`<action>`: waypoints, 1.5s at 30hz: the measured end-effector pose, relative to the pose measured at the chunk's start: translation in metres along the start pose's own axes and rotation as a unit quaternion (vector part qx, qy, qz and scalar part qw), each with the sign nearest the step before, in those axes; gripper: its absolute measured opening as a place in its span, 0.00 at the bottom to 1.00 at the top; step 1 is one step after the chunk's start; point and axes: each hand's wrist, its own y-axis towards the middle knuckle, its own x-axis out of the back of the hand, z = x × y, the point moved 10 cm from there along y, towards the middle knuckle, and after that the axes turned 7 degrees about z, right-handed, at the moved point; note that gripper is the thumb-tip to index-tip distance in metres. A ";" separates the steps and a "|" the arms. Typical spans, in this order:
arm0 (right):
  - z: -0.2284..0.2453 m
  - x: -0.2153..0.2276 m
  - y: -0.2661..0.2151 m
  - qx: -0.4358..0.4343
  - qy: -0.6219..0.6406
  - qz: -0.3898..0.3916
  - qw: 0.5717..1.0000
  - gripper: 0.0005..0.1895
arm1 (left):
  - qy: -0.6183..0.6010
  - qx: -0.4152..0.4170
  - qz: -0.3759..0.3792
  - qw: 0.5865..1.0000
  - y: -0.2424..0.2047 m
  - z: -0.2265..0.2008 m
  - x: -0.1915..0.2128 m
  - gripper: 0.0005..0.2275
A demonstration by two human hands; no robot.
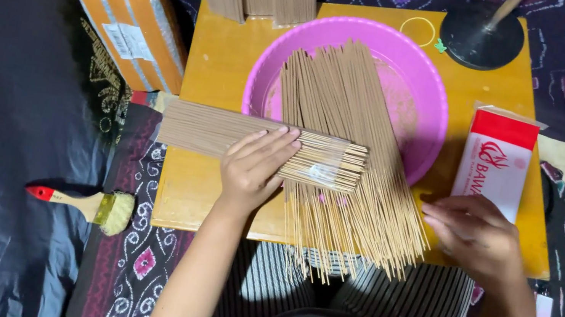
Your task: Bundling thin wooden sticks and securing them by wrapping thread around the bundles at a fast pace.
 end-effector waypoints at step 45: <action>-0.179 0.080 -0.152 -0.157 0.333 -0.396 0.841 0.13 | -0.001 0.006 -0.006 1.000 -0.001 0.000 -0.001 0.15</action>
